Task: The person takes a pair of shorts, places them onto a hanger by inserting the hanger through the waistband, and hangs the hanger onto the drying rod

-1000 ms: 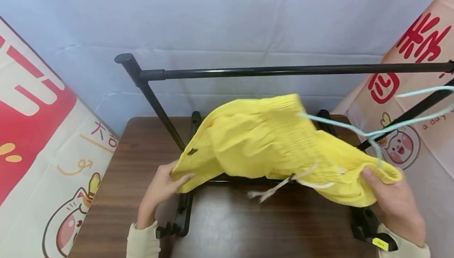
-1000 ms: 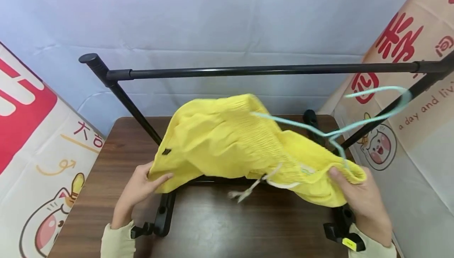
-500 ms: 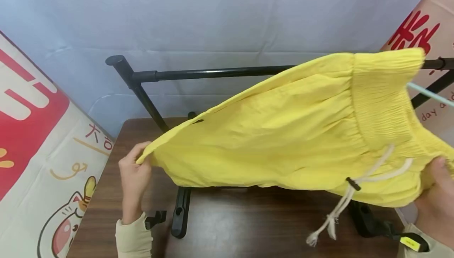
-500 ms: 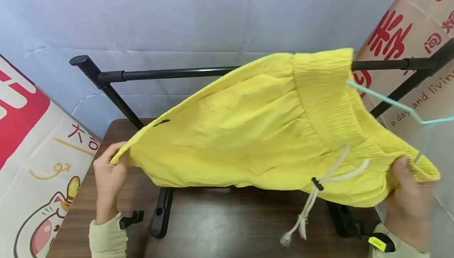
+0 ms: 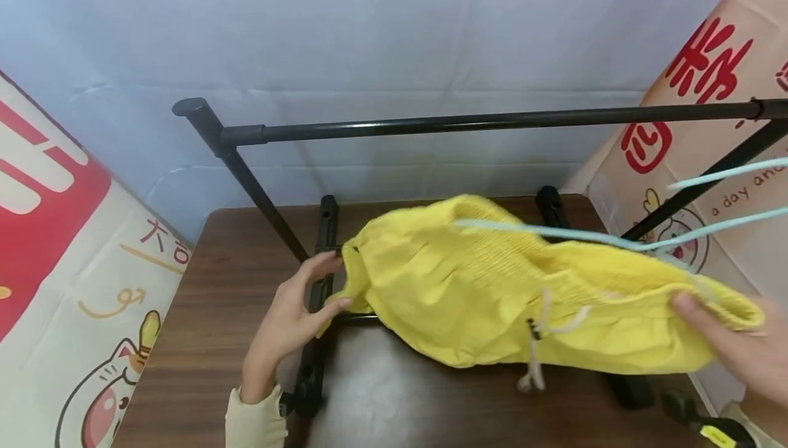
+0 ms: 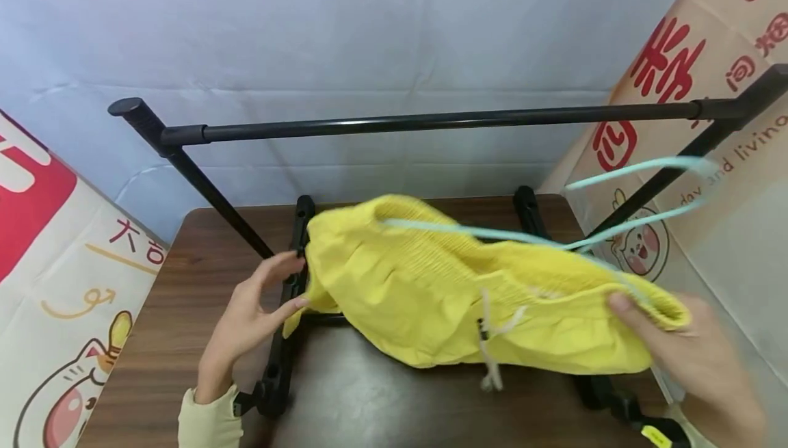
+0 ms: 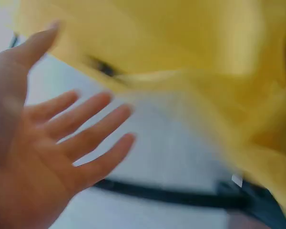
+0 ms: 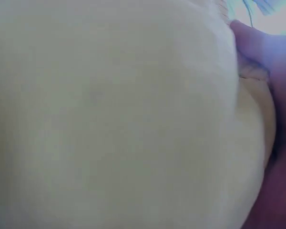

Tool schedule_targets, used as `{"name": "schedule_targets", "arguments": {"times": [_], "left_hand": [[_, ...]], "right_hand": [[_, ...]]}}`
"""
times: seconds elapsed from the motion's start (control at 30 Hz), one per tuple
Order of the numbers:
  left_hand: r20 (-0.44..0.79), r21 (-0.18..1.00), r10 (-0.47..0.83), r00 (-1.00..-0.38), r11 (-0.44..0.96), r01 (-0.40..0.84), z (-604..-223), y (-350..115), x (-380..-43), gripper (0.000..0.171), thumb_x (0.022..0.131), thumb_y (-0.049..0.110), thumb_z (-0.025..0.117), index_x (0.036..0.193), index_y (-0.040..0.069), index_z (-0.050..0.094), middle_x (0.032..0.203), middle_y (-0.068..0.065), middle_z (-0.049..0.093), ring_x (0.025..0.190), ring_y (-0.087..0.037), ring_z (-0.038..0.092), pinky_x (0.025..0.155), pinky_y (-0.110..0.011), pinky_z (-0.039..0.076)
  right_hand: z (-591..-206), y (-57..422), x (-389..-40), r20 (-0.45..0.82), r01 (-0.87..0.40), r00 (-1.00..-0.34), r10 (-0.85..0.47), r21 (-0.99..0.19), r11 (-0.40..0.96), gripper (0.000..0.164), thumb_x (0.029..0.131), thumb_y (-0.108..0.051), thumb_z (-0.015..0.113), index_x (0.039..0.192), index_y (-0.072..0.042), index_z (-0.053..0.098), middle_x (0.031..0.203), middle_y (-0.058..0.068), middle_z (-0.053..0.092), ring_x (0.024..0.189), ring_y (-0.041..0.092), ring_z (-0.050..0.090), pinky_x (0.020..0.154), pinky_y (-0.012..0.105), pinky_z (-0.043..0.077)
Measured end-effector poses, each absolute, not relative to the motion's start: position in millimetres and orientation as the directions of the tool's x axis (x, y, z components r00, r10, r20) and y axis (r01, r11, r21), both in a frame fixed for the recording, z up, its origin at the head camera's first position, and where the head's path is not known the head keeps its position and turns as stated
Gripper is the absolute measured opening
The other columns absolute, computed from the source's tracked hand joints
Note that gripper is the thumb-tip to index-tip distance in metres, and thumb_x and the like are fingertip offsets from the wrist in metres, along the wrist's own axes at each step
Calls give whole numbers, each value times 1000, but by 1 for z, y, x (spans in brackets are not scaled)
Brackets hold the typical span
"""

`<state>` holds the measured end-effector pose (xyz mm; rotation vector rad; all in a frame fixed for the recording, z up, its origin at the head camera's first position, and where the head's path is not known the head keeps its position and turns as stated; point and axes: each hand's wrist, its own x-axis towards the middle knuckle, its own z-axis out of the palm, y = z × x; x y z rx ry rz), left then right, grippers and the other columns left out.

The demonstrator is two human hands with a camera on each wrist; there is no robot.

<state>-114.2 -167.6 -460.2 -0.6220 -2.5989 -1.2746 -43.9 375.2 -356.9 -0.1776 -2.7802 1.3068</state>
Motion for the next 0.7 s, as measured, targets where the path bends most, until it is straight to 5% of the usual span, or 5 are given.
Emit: {"name": "schedule_targets", "arguments": {"times": [0.17, 0.27, 0.4, 0.57, 0.7], "left_hand": [[643, 548, 345, -684, 417, 725, -417, -137, -109, 87, 83, 55, 72, 147, 6, 41, 143, -7, 55, 131, -23, 54, 112, -29, 40], [592, 527, 512, -622, 338, 780, -405, -124, -106, 72, 85, 51, 72, 140, 9, 51, 124, -1, 66, 103, -7, 64, 96, -18, 48], [374, 644, 668, -643, 311, 699, -411, -122, -105, 43, 93, 36, 67, 133, 23, 56, 77, 13, 60, 56, 11, 38, 61, -9, 42], [272, 757, 668, -692, 295, 583, -430, -131, -107, 38, 92, 33, 70, 127, 29, 58, 70, 15, 55, 57, 7, 45, 60, -17, 47], [257, 777, 659, -707, 294, 557, -438, -136, -109, 9, 97, 32, 63, 105, 28, 61, 70, 14, 53, 58, 6, 48, 56, -16, 47]], "right_hand": [[-355, 321, -47, -57, -85, -988, -142, -571, 817, 10, 98, -26, 62, 100, -19, 69, 65, -12, 62, 58, 2, 55, 55, 22, 43], [-360, 297, -49, -22, -218, -959, -284, -585, 781, 7, 95, -24, 65, 96, -31, 68, 62, -15, 56, 57, 0, 53, 56, 20, 43], [-364, 287, -50, 17, -276, -944, -329, -587, 761, 12, 94, -23, 67, 95, -35, 67, 58, -19, 48, 57, -2, 50, 55, 19, 41], [-368, 289, -51, 3, -264, -946, -325, -591, 762, 11, 93, -23, 68, 95, -34, 69, 59, -19, 51, 58, -2, 51, 57, 19, 43], [-374, 292, -52, -41, -263, -924, -380, -653, 710, 10, 95, -21, 65, 92, -30, 66, 62, -16, 55, 57, -1, 53, 55, 21, 45]]}}
